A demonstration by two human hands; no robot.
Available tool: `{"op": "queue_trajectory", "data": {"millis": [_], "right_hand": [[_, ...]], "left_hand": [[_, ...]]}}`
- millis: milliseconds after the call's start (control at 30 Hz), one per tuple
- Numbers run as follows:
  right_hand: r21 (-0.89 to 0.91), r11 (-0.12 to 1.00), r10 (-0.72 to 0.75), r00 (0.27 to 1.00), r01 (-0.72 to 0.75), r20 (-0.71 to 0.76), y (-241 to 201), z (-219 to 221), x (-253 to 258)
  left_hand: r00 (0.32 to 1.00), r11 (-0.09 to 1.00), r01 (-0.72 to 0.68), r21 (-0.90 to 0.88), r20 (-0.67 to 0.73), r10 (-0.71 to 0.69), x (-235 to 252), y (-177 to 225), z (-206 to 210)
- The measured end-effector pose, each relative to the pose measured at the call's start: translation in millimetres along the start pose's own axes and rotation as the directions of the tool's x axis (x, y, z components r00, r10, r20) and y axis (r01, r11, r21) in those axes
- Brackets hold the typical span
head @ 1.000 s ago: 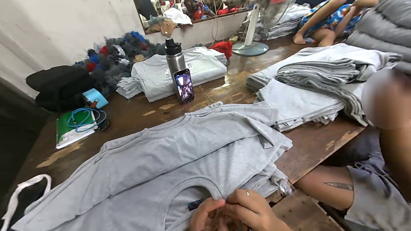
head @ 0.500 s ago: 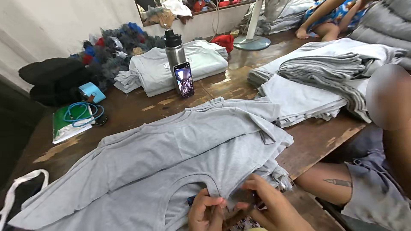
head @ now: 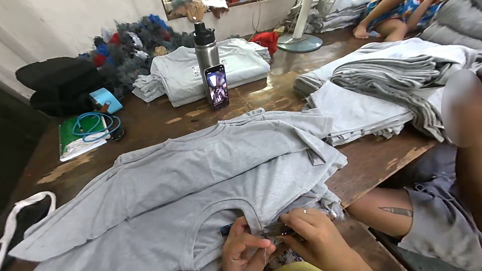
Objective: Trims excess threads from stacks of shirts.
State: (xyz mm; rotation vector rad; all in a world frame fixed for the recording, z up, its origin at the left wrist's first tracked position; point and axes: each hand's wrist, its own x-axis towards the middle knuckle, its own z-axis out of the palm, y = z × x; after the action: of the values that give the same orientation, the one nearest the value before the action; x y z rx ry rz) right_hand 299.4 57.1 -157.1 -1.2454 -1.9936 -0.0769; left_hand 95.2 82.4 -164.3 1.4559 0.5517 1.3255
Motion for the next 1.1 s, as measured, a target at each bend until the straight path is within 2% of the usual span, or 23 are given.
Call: {"op": "queue_trajectory", "data": {"millis": [200, 333, 500, 767, 967, 1100], "right_hand": [[0.035, 0.999, 0.013, 1.000, -0.013, 0.005, 1.9, 3.4, -0.3], [0.114, 0.993, 0.031, 0.999, -0.036, 0.043, 9.1, -8.0, -4.0], [0.088, 0.996, -0.023, 0.997, 0.017, 0.067, 8.4, -7.3, -1.5], [0.056, 0.998, -0.004, 1.000, 0.003, 0.019, -0.3, 4.0, 6.8], [0.224, 0.967, 0.124, 0.992, -0.122, 0.008, 3.8, -6.0, 3.1], [0.418, 0.897, 0.196, 0.977, -0.143, -0.086, -11.1, -0.1, 10.8]], "left_hand": [[1.000, 1.000, 0.023, 0.003, -0.009, -0.023, -0.5, 1.5, -0.6], [0.999, 0.992, 0.044, -0.118, -0.005, -0.045, 0.6, 1.5, -5.6], [0.999, 0.988, 0.035, -0.153, 0.017, -0.033, -0.4, -0.5, -6.4], [0.999, 0.986, 0.042, -0.164, 0.019, -0.039, 0.0, -1.0, -7.9], [0.999, 0.978, 0.047, -0.205, 0.021, -0.044, 0.0, -0.7, -8.5], [0.999, 0.978, 0.045, -0.205, 0.021, -0.041, -1.6, -1.9, -9.1]]}}
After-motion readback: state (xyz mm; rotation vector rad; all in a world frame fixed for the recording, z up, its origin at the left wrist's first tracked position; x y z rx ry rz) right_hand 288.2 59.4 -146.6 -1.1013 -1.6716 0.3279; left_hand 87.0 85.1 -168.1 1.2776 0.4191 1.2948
